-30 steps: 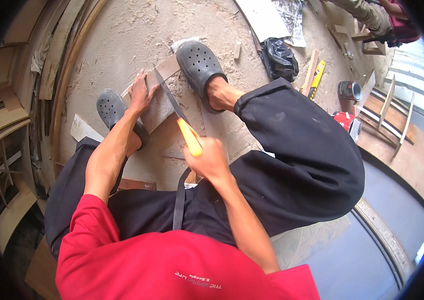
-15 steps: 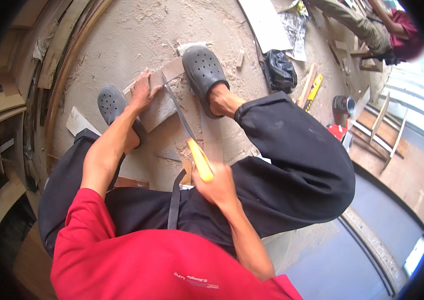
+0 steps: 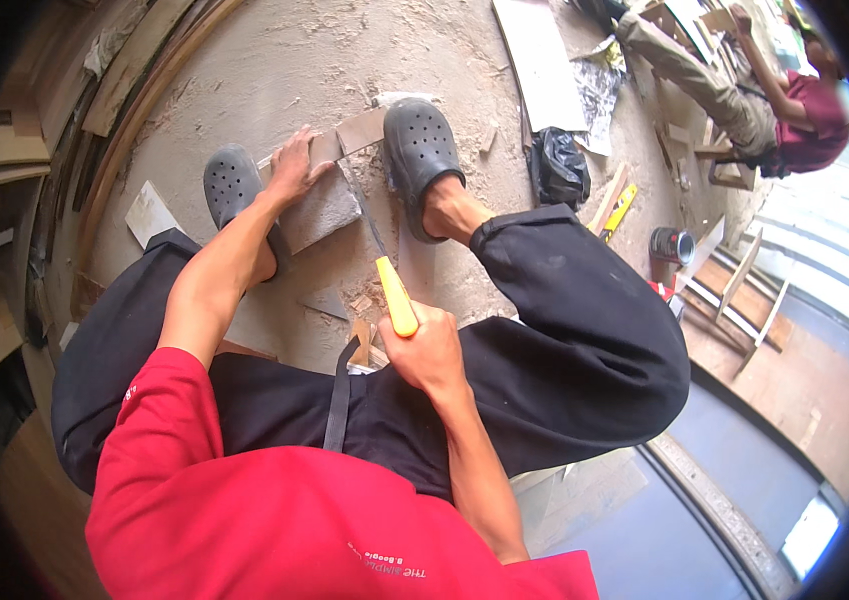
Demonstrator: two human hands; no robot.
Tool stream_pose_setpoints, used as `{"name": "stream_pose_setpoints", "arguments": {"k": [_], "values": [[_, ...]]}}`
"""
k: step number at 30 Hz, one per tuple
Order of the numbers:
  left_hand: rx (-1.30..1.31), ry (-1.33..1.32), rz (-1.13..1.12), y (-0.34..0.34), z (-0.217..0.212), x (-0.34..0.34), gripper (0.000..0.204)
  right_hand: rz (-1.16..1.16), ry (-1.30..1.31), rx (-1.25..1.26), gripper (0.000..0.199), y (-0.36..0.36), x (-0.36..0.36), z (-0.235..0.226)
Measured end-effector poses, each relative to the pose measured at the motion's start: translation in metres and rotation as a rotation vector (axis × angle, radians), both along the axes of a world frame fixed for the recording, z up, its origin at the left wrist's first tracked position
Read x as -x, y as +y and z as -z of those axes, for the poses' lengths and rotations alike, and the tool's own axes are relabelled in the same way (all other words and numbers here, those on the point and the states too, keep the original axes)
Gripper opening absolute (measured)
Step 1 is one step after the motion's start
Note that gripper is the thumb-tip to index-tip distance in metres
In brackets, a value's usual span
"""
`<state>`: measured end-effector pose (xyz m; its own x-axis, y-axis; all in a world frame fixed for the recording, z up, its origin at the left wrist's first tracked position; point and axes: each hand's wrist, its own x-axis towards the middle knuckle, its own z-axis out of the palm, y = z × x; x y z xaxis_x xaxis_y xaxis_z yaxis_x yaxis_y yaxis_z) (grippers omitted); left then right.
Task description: The person sits on the floor and uses a hand saw to cut a small rectangular piece of wood that is held in place by a concrete block. The person repeatedly saws through the wood, adjusting the piece as needed, while another person works in the background.
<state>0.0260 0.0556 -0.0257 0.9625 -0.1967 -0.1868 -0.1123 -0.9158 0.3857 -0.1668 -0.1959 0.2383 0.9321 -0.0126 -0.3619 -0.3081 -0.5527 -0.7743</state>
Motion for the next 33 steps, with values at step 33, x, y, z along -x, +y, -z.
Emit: {"name": "stream_pose_setpoints", "arguments": {"k": [33], "values": [[0.066,-0.012,-0.096,-0.007,-0.005,0.013,0.075,-0.048,0.138,0.151,0.026,0.030,-0.034,-0.047]]}}
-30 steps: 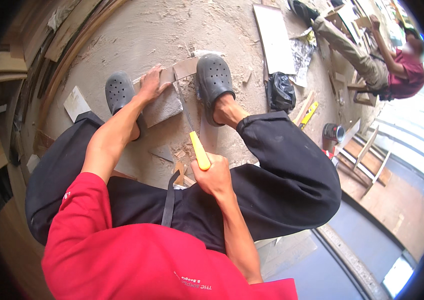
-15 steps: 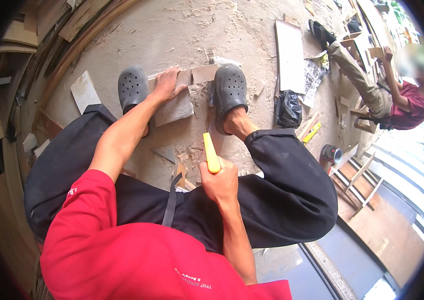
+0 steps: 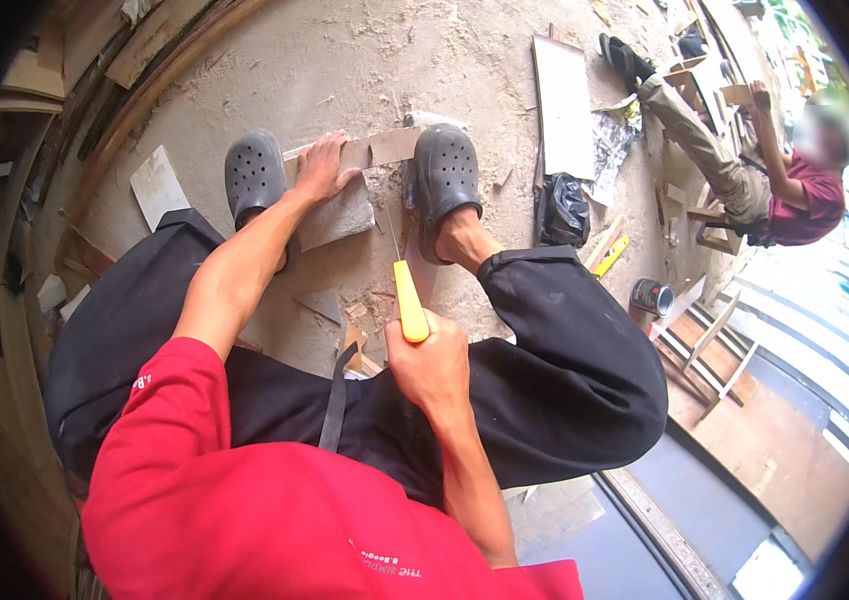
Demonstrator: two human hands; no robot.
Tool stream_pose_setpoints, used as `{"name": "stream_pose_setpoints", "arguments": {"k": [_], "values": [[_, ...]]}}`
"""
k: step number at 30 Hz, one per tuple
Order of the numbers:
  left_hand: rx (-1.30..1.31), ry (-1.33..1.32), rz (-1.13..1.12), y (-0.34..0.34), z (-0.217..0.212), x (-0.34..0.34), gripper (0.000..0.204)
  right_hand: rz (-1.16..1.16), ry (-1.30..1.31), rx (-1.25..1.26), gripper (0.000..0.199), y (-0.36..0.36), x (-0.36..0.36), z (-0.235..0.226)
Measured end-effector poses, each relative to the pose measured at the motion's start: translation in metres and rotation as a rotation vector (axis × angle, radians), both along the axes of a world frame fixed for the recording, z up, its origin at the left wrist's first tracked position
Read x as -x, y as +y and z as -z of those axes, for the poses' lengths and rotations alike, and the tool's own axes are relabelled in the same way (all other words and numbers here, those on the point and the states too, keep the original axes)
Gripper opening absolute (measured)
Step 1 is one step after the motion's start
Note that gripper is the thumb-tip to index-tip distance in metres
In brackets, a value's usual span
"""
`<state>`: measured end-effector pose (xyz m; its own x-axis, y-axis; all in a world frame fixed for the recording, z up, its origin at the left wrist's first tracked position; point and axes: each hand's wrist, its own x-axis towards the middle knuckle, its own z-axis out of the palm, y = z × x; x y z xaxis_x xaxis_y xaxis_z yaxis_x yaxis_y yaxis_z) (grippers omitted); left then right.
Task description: The person sits on the floor and uses a hand saw to cut a small rectangular piece of wood that is held in place by a concrete block. The person repeatedly saws through the wood, adjusting the piece as needed, while another person works in the background.
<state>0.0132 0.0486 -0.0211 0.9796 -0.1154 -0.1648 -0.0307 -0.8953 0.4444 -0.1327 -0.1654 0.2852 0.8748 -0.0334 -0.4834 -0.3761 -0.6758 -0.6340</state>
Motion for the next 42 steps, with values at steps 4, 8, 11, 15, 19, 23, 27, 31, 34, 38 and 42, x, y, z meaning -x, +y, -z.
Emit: {"name": "stream_pose_setpoints", "arguments": {"k": [4,8,11,15,19,23,27,31,34,38,42], "values": [[0.043,0.029,-0.011,-0.006,-0.004,-0.003,0.076,0.006,-0.003,0.025,0.026,0.000,-0.026,0.032],[0.061,0.010,-0.021,-0.004,-0.004,-0.002,0.076,0.077,0.068,-0.004,0.027,0.009,-0.044,0.029],[0.062,0.007,-0.042,0.001,-0.004,-0.001,0.075,-0.007,0.007,0.022,0.027,0.014,-0.035,0.027],[0.079,0.020,-0.040,-0.003,0.000,0.002,0.074,0.033,0.093,0.013,0.029,0.011,-0.029,-0.003],[0.082,-0.006,-0.047,-0.008,0.005,0.010,0.073,0.003,0.069,0.020,0.031,0.021,-0.054,0.038],[0.078,-0.062,-0.056,-0.003,-0.006,-0.005,0.070,-0.001,0.103,0.063,0.033,0.025,-0.073,0.015],[0.064,-0.095,-0.063,0.001,-0.001,-0.001,0.069,-0.044,0.071,0.044,0.031,0.020,-0.043,0.004],[0.053,-0.079,-0.047,-0.013,0.006,0.016,0.067,0.012,-0.042,0.046,0.030,0.012,-0.059,0.033],[0.034,-0.097,-0.043,-0.004,0.001,-0.002,0.066,0.020,0.022,-0.015,0.031,0.016,-0.081,0.020],[-0.004,-0.003,-0.022,0.000,-0.020,-0.013,0.066,-0.051,0.002,-0.015,0.030,0.001,-0.053,0.039],[-0.035,-0.064,0.019,-0.005,-0.037,-0.018,0.065,-0.014,-0.094,-0.129,0.027,-0.012,0.002,0.068]]}}
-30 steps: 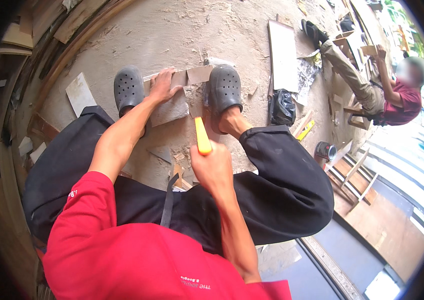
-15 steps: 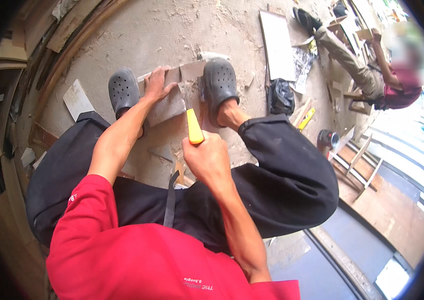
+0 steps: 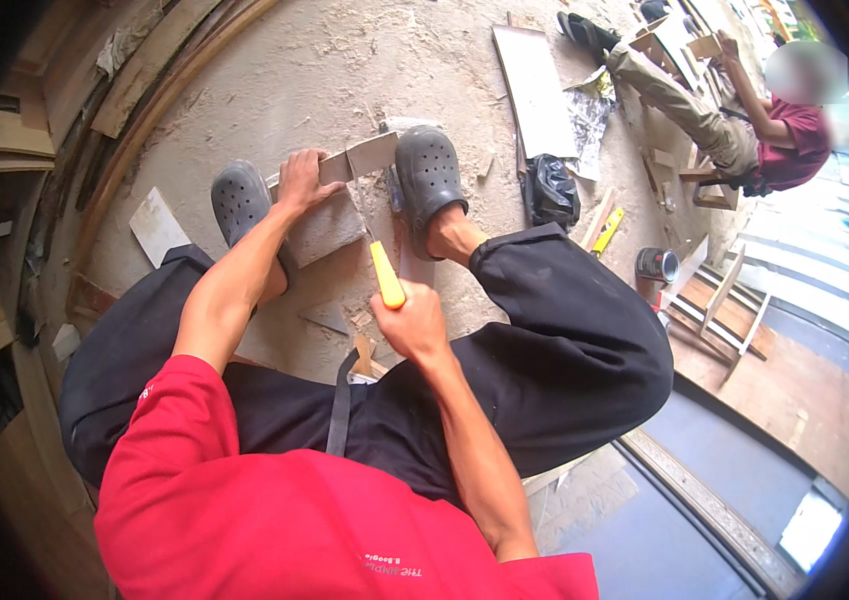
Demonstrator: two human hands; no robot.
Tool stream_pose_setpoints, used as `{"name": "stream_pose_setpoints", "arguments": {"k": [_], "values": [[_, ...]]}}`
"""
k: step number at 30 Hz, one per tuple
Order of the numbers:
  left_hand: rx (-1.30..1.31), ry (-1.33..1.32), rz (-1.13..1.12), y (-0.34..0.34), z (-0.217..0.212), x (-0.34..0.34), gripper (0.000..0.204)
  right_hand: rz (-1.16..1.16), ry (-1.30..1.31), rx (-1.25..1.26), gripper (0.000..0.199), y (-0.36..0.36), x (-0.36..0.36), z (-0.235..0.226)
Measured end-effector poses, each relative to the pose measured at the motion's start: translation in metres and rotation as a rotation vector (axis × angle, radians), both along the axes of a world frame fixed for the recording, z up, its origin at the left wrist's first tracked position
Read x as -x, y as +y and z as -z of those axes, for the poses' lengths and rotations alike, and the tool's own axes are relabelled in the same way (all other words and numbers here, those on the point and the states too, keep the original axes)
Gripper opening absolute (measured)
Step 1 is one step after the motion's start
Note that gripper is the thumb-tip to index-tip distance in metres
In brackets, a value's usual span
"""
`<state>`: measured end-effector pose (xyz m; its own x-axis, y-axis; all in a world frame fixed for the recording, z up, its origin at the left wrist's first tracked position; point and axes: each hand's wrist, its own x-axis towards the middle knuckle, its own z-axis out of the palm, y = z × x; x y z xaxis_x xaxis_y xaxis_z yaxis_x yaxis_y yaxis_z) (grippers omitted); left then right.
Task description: The person sits on the floor and uses a hand saw to cut a small rectangular piece of wood that is held in place by a concrete block. The person repeatedly saws through the wood, adjusting the piece as needed, while another person works in the background.
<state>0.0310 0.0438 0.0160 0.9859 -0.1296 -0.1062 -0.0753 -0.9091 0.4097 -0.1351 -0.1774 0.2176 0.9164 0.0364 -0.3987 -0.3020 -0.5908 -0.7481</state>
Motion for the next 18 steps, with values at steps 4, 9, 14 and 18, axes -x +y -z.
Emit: {"name": "stream_pose_setpoints", "arguments": {"k": [4,9,14,18], "values": [[-0.033,-0.050,0.102,0.011,0.005,0.000,0.069,0.007,0.004,-0.051,0.026,0.005,0.008,-0.002],[-0.050,-0.041,0.209,0.007,0.012,0.012,0.066,0.129,0.199,-0.092,0.027,0.014,0.006,-0.029],[-0.015,-0.059,0.161,0.007,0.005,0.010,0.060,0.096,0.101,-0.069,0.028,0.012,0.005,-0.026],[-0.049,0.040,0.147,0.002,-0.004,0.008,0.056,0.126,0.142,-0.072,0.028,0.021,0.005,-0.029]]}}
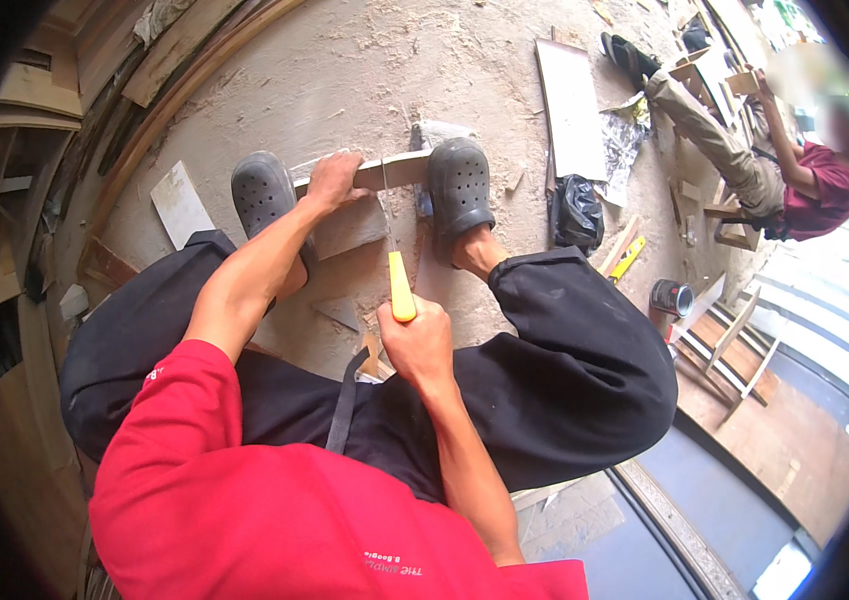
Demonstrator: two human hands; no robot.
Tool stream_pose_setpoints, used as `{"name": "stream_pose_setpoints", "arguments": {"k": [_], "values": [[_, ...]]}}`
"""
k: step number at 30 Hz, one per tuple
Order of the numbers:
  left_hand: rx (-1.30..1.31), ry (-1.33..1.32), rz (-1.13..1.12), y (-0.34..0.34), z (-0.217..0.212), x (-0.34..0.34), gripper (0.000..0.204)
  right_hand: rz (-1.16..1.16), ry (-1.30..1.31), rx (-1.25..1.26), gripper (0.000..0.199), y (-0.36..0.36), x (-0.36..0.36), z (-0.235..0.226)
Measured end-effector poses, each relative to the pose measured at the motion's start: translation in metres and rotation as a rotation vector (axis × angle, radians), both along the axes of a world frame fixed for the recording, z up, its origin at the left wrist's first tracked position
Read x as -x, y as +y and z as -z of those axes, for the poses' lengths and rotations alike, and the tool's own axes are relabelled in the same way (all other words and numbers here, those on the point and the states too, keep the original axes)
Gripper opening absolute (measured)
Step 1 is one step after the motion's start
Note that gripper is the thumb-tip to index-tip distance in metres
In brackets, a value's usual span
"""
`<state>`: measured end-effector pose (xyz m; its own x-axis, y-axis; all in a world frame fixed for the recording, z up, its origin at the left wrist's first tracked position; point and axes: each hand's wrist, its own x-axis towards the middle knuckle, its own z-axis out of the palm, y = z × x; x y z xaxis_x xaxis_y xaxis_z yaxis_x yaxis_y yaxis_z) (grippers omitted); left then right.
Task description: The person sits on the floor and uses a hand saw to cut a small rectangular piece of wood that is held in place by a concrete block. The person repeatedly saws through the wood, adjusting the piece as needed, while another person works in the background.
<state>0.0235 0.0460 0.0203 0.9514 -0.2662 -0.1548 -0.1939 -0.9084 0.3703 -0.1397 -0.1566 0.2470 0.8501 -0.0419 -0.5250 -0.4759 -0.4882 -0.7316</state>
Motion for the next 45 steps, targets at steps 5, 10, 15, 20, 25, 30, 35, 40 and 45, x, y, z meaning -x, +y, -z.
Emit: {"name": "stream_pose_setpoints", "arguments": {"k": [5,10,15,20,25,30,35,40,45], "values": [[0.020,0.066,0.021,-0.001,0.002,-0.005,0.055,0.047,0.068,-0.042,0.028,-0.004,-0.003,0.003],[0.015,0.068,0.019,0.002,0.011,-0.010,0.054,0.028,0.047,0.032,0.028,0.004,-0.017,-0.011],[0.037,0.082,0.004,-0.002,0.006,-0.010,0.053,0.009,0.055,0.115,0.027,0.001,-0.016,-0.017],[0.014,0.097,-0.046,-0.003,0.010,-0.007,0.056,0.011,0.070,0.123,0.026,0.005,-0.020,-0.025],[0.000,0.189,-0.106,-0.007,0.007,-0.008,0.060,-0.037,-0.034,0.140,0.025,0.001,-0.013,-0.007],[-0.023,0.217,-0.131,-0.007,0.011,-0.013,0.064,-0.002,-0.055,0.064,0.024,0.000,-0.009,0.018],[0.002,0.178,-0.127,-0.005,0.013,-0.010,0.063,0.007,-0.114,0.095,0.027,-0.009,-0.017,0.026],[0.058,0.096,-0.120,-0.005,0.013,-0.008,0.061,-0.006,-0.034,0.111,0.027,-0.001,-0.009,0.011],[-0.044,0.184,-0.091,-0.003,0.012,-0.013,0.063,-0.043,-0.099,0.085,0.027,-0.009,0.000,0.001]]}}
